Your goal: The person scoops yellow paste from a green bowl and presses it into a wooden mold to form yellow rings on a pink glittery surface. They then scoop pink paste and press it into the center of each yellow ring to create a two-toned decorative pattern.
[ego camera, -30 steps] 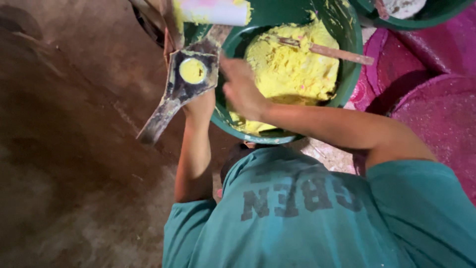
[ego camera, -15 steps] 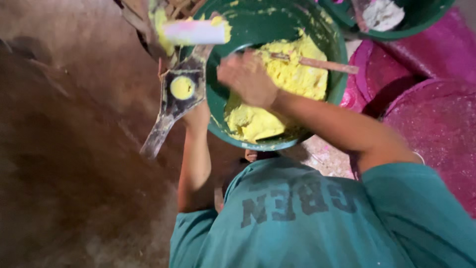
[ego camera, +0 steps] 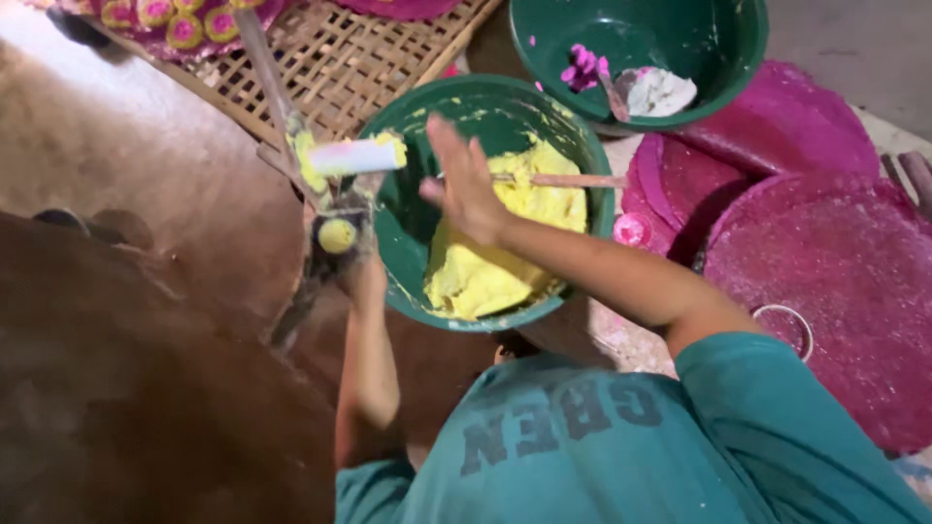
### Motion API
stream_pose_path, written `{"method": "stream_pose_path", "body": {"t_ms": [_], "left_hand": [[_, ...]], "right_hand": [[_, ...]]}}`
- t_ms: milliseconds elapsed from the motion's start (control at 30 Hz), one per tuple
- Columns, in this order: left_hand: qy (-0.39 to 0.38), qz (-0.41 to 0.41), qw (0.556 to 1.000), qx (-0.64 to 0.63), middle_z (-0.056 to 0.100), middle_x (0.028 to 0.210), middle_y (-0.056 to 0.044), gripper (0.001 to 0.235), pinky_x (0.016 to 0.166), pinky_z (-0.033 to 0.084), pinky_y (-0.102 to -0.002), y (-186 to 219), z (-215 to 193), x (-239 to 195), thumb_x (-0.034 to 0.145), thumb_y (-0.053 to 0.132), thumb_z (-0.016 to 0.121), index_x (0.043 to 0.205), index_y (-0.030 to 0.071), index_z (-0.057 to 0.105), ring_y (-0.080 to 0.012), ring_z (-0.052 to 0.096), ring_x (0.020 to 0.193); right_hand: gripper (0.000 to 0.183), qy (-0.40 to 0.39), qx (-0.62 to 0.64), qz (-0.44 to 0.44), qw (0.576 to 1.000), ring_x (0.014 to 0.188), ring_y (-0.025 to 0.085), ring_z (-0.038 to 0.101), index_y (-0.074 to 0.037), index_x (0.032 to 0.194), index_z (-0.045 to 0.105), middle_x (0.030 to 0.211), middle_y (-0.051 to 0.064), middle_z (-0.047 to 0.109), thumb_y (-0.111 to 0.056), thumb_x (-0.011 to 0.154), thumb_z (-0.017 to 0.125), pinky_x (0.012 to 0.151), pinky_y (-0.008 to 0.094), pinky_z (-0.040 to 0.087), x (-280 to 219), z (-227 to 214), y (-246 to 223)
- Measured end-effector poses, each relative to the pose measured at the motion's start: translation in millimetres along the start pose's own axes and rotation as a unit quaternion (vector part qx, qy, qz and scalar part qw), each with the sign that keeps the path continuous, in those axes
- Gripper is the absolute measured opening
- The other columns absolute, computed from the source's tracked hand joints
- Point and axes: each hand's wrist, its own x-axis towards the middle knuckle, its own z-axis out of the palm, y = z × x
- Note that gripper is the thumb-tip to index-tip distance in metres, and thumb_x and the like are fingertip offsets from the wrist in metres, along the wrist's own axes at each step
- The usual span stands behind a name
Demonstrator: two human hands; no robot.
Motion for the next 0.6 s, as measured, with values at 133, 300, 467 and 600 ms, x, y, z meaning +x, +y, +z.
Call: {"method": "stream_pose_path", "body": {"t_ms": [133,300,467,600], "left_hand": [[-0.058,-0.044,0.987,-0.141,0.061,0.127,-0.011,0.04,0.099,0.05,-0.039,31.3,0.9,-7.2,0.092,0.013,0.069,0.128,0.002,0.059,-0.0265,0.058,0.118],[-0.402,-0.272,0.623,-0.613,0.062,0.108,-0.007,0.042,0.082,0.053,-0.031,181.0,21.5,-84.1,0.082,0.004,0.07,0.124,0.0,0.063,-0.019,0.061,0.098],[-0.615,-0.306,0.331,-0.647,0.066,0.105,-0.009,0.045,0.084,0.052,-0.03,317.3,56.7,-160.4,0.086,0.011,0.073,0.129,-0.001,0.064,-0.0205,0.065,0.097],[-0.694,-0.118,0.589,-0.396,0.068,0.103,-0.007,0.039,0.081,0.054,-0.032,354.8,74.6,-176.8,0.086,0.014,0.075,0.123,0.003,0.065,-0.019,0.066,0.094]], "right_hand": [[0.076,0.125,0.315,-0.026,0.94,0.165,0.031,0.018,-0.013,0.17,0.007,0.177,0.012,0.016,-0.05,0.115,0.044,0.136,0.047,0.014,-13.2,-63.1,-4.9],[0.087,0.08,0.596,-0.014,0.799,0.153,0.036,0.041,-0.016,0.171,0.008,0.173,0.015,0.024,-0.058,0.107,0.049,0.125,0.053,0.033,-102.5,-150.0,-25.5],[0.085,0.22,0.624,-0.05,0.748,0.119,0.038,0.065,-0.03,0.168,-0.008,0.164,0.028,0.035,-0.054,0.112,0.051,0.087,0.055,0.059,-212.3,-246.8,-52.5],[0.091,0.22,0.452,-0.017,0.864,0.118,0.042,0.069,-0.024,0.169,-0.003,0.169,0.026,0.032,-0.044,0.106,0.059,0.078,0.051,0.064,-298.8,-325.7,-54.7]]}}
